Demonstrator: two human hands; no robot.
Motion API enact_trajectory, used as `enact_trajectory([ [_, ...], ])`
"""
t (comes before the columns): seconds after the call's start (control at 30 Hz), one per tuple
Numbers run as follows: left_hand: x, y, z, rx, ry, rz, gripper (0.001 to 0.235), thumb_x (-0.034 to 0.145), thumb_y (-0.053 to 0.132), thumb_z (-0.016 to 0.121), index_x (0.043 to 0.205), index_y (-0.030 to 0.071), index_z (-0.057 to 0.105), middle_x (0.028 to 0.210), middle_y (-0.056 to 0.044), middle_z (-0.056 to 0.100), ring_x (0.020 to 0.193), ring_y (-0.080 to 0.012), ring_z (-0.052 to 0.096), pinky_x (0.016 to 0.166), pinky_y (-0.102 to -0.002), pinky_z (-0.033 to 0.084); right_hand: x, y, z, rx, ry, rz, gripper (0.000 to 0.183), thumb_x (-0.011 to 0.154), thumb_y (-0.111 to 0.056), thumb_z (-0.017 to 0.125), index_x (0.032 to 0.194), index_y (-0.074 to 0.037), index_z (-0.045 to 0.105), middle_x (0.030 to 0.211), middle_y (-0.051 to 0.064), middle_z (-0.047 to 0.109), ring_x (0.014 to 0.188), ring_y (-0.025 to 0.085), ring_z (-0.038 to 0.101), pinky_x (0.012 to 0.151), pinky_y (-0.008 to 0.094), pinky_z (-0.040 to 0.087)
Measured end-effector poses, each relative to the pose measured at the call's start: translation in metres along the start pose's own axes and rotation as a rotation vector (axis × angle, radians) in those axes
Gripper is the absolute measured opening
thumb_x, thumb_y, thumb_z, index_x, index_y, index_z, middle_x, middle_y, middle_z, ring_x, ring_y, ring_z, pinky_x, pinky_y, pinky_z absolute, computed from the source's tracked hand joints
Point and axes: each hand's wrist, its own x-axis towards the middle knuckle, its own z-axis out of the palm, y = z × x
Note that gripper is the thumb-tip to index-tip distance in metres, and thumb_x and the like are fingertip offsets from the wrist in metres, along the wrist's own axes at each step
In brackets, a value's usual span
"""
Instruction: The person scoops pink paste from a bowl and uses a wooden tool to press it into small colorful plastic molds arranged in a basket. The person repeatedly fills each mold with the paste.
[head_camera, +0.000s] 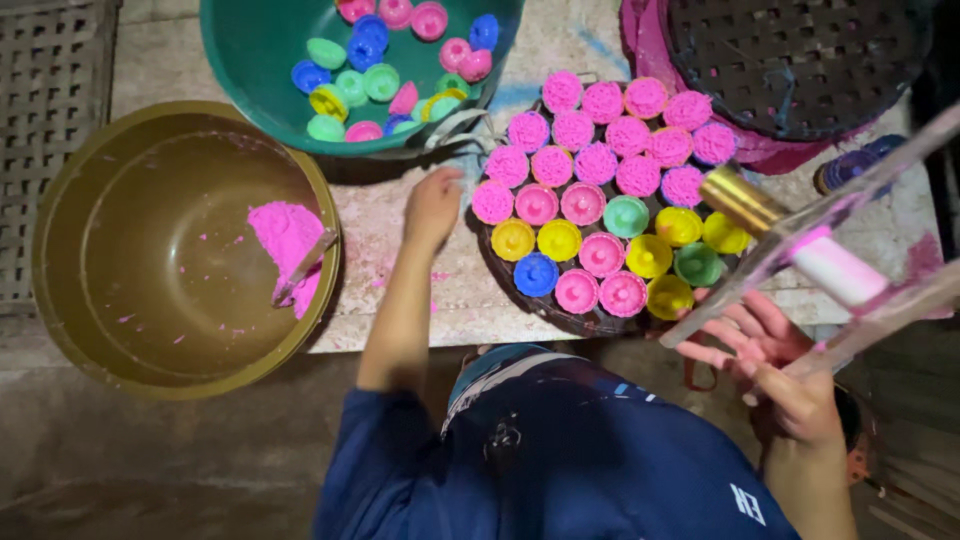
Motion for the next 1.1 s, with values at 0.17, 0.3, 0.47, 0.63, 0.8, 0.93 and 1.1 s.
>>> enact_trajectory([
  [0.17, -0.088, 0.104, 0.010, 0.431, 0.050, 0.926, 0.058, 0.067, 0.026, 0.078, 0.119, 0.005, 0.064, 0.116, -0.019, 0.066, 0.109, -0.0311, 0.064, 0.089, -0.040, 0.056, 0.019, 0.005, -0.036, -0.280, -0.213, 0.306, 0.070, 0.094, -0.007, 0.070, 0.157, -0.001, 0.040, 0.144, 0.019, 0.053, 0.120, 0.031, 0.059, 0.100, 0.061, 0.053],
  [0.3, -0.105, 0.145, 0.028, 0.502, -0.244, 1.108, 0.056, 0.062, 0.037, 0.087, 0.106, 0.007, 0.071, 0.105, -0.016, 0.071, 0.104, -0.0328, 0.065, 0.087, -0.043, 0.054, 0.047, 0.015, -0.051, -0.793, -0.380, 0.670, 0.062, 0.091, -0.013, 0.077, 0.146, -0.003, 0.049, 0.128, 0.022, 0.059, 0.102, 0.027, 0.058, 0.092, 0.046, 0.054],
  [0.47, -0.097, 0.152, 0.030, 0.356, -0.455, 0.936, 0.042, 0.077, 0.035, 0.088, 0.112, 0.015, 0.076, 0.108, -0.008, 0.074, 0.102, -0.0282, 0.071, 0.087, -0.039, 0.056, 0.085, 0.012, -0.023, -0.545, -0.517, 0.559, 0.098, 0.077, -0.028, 0.086, 0.155, -0.004, 0.032, 0.153, 0.012, 0.046, 0.135, 0.020, 0.047, 0.107, 0.041, 0.042],
  [0.63, -0.095, 0.154, 0.005, 0.041, -0.539, 0.723, 0.064, 0.088, 0.043, 0.082, 0.139, 0.017, 0.053, 0.140, -0.011, 0.056, 0.133, -0.0250, 0.057, 0.115, -0.038, 0.048, 0.126, -0.016, 0.007, -0.434, -0.665, 0.378, 0.109, 0.085, -0.073, 0.064, 0.158, 0.000, 0.029, 0.157, 0.012, 0.042, 0.143, 0.026, 0.043, 0.114, 0.044, 0.038],
  [0.8, -0.081, 0.155, -0.003, -1.430, -0.860, 0.270, 0.105, 0.083, 0.058, 0.080, 0.168, 0.020, 0.031, 0.167, -0.019, 0.024, 0.149, -0.0305, 0.030, 0.129, -0.044, 0.026, 0.132, -0.014, 0.031, -0.152, -0.624, 0.801, 0.110, 0.091, -0.080, 0.051, 0.160, 0.004, 0.033, 0.132, 0.020, 0.059, 0.117, 0.033, 0.058, 0.101, 0.046, 0.046],
  [0.93, -0.067, 0.138, 0.008, -1.456, -0.941, 0.429, 0.079, 0.086, 0.046, 0.073, 0.149, 0.013, 0.040, 0.149, -0.012, 0.045, 0.147, -0.0286, 0.040, 0.125, -0.043, 0.032, 0.142, -0.017, 0.012, -0.062, -0.682, 1.029, 0.092, 0.098, -0.072, 0.044, 0.165, -0.011, 0.027, 0.131, 0.018, 0.063, 0.115, 0.029, 0.062, 0.082, 0.048, 0.055],
  [1.1, -0.052, 0.124, 0.020, -1.394, -0.765, 0.578, 0.054, 0.088, 0.027, 0.063, 0.137, 0.005, 0.053, 0.118, -0.012, 0.054, 0.117, -0.0242, 0.051, 0.109, -0.037, 0.038, 0.178, -0.036, -0.024, -0.556, -0.499, 0.987, 0.083, 0.092, -0.058, 0.045, 0.154, -0.004, 0.038, 0.152, 0.009, 0.054, 0.137, 0.020, 0.051, 0.113, 0.036, 0.037],
])
